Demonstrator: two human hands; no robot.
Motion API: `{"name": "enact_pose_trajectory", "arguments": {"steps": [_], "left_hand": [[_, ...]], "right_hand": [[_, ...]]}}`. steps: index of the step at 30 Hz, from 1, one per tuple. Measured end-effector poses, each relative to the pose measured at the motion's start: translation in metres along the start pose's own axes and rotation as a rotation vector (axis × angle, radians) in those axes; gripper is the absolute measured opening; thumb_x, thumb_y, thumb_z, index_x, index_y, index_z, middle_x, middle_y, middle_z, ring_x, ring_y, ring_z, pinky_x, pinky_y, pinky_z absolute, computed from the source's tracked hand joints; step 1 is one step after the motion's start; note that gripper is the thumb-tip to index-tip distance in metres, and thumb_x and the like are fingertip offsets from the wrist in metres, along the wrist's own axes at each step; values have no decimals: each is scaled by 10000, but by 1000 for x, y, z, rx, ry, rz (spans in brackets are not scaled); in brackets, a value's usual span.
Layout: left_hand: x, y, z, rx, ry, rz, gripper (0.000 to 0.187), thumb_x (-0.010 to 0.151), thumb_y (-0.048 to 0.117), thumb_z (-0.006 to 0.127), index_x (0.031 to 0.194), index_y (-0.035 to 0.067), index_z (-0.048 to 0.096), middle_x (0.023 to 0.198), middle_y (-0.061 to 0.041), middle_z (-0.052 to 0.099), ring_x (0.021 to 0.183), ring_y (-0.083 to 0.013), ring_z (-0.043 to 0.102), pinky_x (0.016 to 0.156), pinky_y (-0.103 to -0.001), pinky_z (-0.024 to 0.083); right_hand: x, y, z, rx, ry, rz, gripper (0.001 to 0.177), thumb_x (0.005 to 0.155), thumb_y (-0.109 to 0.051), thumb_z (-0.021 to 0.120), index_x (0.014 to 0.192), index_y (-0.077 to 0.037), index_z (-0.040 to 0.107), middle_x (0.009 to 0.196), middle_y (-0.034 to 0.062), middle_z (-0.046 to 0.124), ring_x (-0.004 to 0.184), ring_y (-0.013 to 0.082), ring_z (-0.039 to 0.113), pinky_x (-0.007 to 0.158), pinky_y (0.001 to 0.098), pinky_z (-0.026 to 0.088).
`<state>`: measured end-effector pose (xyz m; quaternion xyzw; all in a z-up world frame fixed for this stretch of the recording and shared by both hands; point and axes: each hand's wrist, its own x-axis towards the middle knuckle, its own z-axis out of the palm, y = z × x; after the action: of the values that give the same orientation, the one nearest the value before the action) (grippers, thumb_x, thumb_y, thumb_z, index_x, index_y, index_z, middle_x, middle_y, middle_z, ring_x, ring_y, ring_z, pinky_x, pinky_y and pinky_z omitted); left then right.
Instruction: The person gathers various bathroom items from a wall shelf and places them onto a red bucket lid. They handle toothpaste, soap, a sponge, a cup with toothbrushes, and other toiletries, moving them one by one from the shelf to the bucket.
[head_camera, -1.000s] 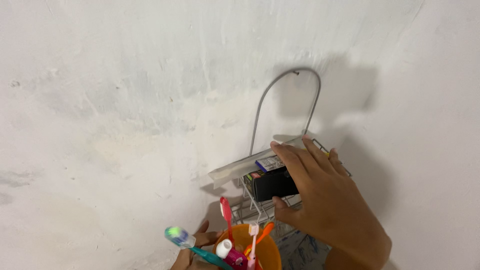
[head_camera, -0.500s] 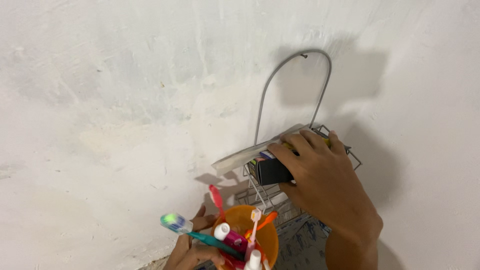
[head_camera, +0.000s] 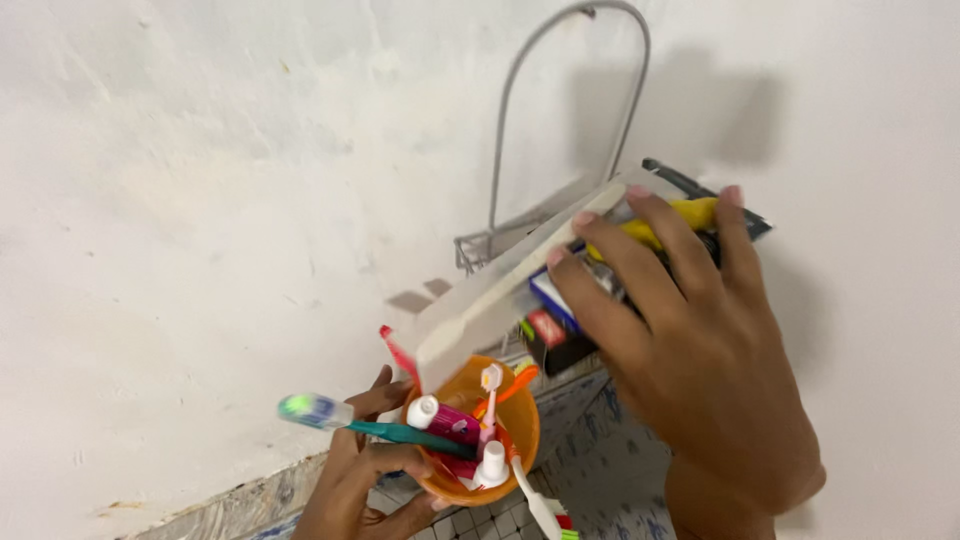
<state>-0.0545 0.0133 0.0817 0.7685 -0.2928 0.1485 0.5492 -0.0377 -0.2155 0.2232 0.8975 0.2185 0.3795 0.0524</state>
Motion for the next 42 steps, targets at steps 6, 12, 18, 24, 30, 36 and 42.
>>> {"name": "enact_pose_trajectory", "arguments": {"steps": [6,12,18,24,30,36,42], "left_hand": [[-37,-5,4,54,-23,60,335,620,157,784,836,141,528,1145,-192,466,1227,-376,368,1022,-573,222],[-78,-12,14,34,-71,32,334,604,70,754,858,125,545,1217,-218,416,1228,-378,363,978,-501,351],[-126,-33,36,27,-162,175,318,635,62,765,876,113,564,1190,-196,453,1193,-360,436,958,-445,398],[-220,-49,52,-118,-395,148,301,667,17,736,886,77,538,1255,-230,414,1234,-381,383,961,-422,389],[-307,-8,50,-294,-627,128,287,696,22,711,914,108,546,1296,-227,383,1221,-346,428,915,-390,416],[-399,64,62,-395,-758,231,295,701,46,722,922,111,539,1274,-203,400,1185,-342,426,929,-403,389],[-502,141,118,-468,-882,311,301,669,43,728,907,108,555,1213,-189,445,1214,-354,378,948,-432,360]], "right_hand": [[-70,-27,-22,116,95,86,298,714,-112,553,1010,-143,553,1145,59,540,1177,304,430,1052,594,227],[-157,-32,4,-9,155,247,256,840,-180,657,1066,-148,542,1196,45,545,1210,314,452,1099,590,246],[-249,-105,-18,-151,61,474,335,766,-33,580,1088,-119,550,1186,81,547,1198,344,455,1081,605,248],[-349,-237,-63,-160,21,701,386,730,-56,575,1108,-69,496,1205,132,517,1200,383,433,1072,627,228],[-416,-340,-130,-292,-9,894,455,692,-41,570,1135,-84,472,1207,121,504,1194,378,434,1073,616,227],[-499,-434,-211,-481,-84,1116,460,677,-15,588,1122,-72,488,1226,114,496,1213,374,423,1080,616,212],[-597,-516,-301,-592,-58,1303,467,627,-22,592,1082,-54,495,1216,124,487,1193,373,419,1050,622,216]]}}
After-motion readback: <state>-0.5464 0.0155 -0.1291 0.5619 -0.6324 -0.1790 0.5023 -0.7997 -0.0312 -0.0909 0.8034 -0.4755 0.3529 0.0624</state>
